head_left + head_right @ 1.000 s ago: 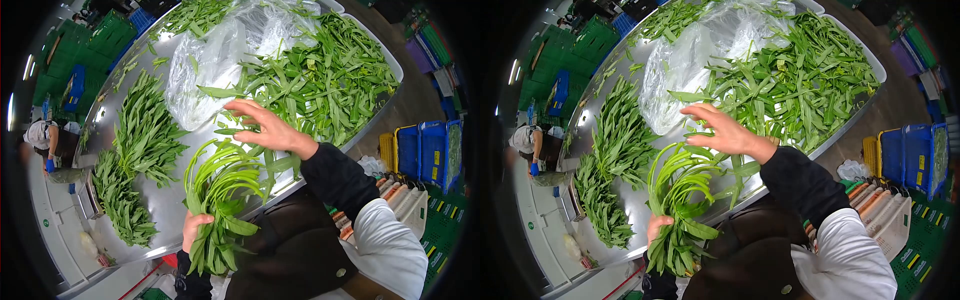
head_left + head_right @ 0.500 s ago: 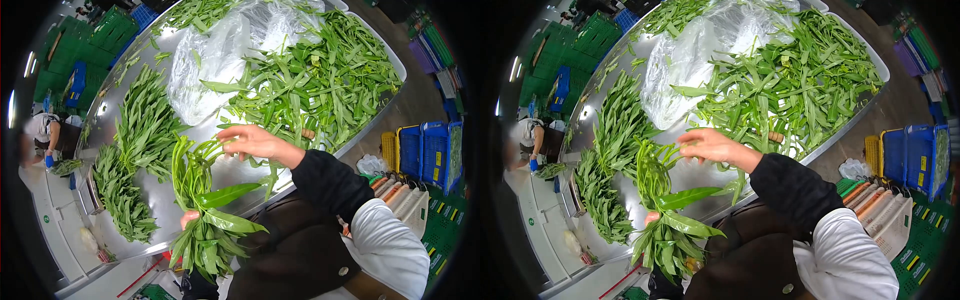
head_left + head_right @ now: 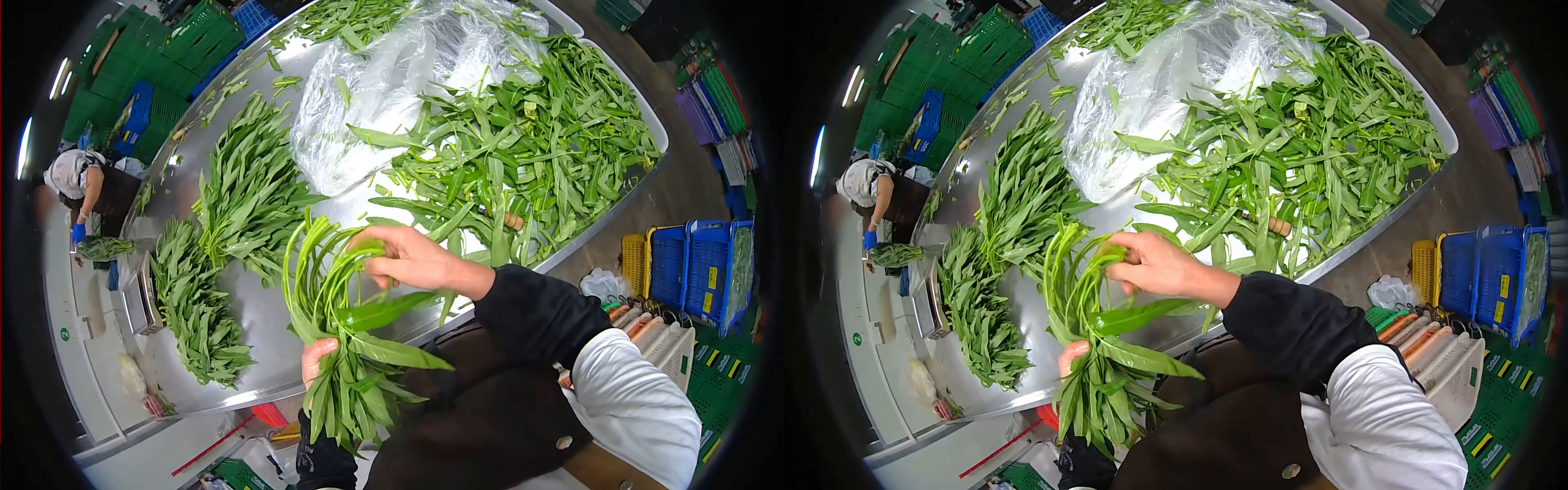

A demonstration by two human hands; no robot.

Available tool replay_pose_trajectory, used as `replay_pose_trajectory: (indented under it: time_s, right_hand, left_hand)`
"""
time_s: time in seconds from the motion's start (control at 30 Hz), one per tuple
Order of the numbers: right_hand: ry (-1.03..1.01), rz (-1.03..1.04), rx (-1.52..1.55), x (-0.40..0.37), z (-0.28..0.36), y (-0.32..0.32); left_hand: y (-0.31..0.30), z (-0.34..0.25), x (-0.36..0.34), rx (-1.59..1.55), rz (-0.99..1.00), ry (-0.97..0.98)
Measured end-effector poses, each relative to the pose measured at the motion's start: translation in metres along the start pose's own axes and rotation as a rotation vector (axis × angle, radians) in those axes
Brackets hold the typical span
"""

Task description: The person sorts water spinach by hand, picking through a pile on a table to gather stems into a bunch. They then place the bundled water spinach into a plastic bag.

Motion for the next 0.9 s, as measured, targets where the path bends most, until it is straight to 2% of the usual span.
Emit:
replay_pose_trajectory:
  time_s: [0.03,0.1,0.17,0.2,0.27,0.3,0.33,0.37,0.43,0.47,0.5,0.57,0.63,0.7,0.73,0.77,0.83,0.9]
  right_hand:
    - [0.000,0.001,-0.004,0.000,0.000,0.003]
    - [0.078,-0.144,-0.059,-0.004,-0.005,0.004]
    - [0.085,-0.208,-0.057,-0.006,-0.006,0.001]
    - [0.094,-0.266,-0.052,-0.009,-0.006,-0.001]
    - [0.101,-0.326,-0.044,-0.015,-0.009,-0.001]
    - [0.052,-0.347,-0.185,-0.018,-0.008,-0.001]
    - [0.003,-0.368,-0.327,-0.021,-0.006,-0.001]
    - [0.004,-0.371,-0.327,-0.023,-0.007,-0.001]
    - [-0.223,-0.397,-0.511,-0.028,0.006,-0.003]
    - [-0.264,-0.371,-0.650,-0.031,0.010,-0.005]
    - [-0.262,-0.375,-0.649,-0.031,0.013,-0.009]
    - [0.093,-0.450,-0.276,-0.032,-0.002,-0.028]
    - [0.081,-0.474,-0.152,-0.023,-0.033,-0.047]
    - [-0.278,-0.498,-0.589,-0.028,0.017,-0.052]
    - [-0.343,-0.534,-0.776,-0.029,0.032,-0.057]
    - [-0.339,-0.535,-0.775,-0.026,0.028,-0.064]
    - [-0.286,-0.784,-0.372,-0.024,0.012,-0.098]
    - [-0.022,-0.917,-0.117,-0.025,-0.001,-0.144]
  left_hand:
    - [0.000,0.000,0.002,0.009,-0.018,0.016]
    - [0.001,0.004,0.005,0.021,-0.035,0.029]
    - [0.006,-0.005,0.006,0.171,-0.089,0.321]
    - [0.011,-0.007,0.005,0.219,-0.116,0.382]
    - [0.013,-0.011,0.005,0.228,-0.110,0.391]
    - [0.015,-0.013,0.006,0.231,-0.104,0.404]
    - [0.018,-0.009,0.006,0.107,-0.122,0.381]
    - [0.011,-0.002,0.011,-0.037,-0.113,0.243]
    - [0.013,0.001,0.016,-0.081,-0.069,0.201]
    - [0.015,0.001,0.016,-0.079,-0.067,0.197]
    - [0.018,0.002,0.016,-0.090,-0.068,0.134]
    - [0.013,0.003,0.017,-0.099,-0.069,0.068]
    - [0.008,0.011,0.021,-0.029,0.096,-0.058]
    - [0.022,0.012,0.015,0.021,-0.040,0.002]
    - [0.026,0.013,0.015,0.012,-0.044,0.001]
    - [0.029,0.014,0.015,0.003,-0.045,0.001]
    - [0.028,0.013,0.015,0.030,-0.068,0.013]
    - [0.021,0.012,0.013,0.057,-0.095,0.025]
Point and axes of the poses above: each hand's wrist, its own x-axis towards the middle knuckle, its own y-axis out of the palm, z = x × y, the point moved 6 cm from there along x, towards the middle knuckle, and after that the axes turned 7 degrees about -y, right-handed, at the moved point
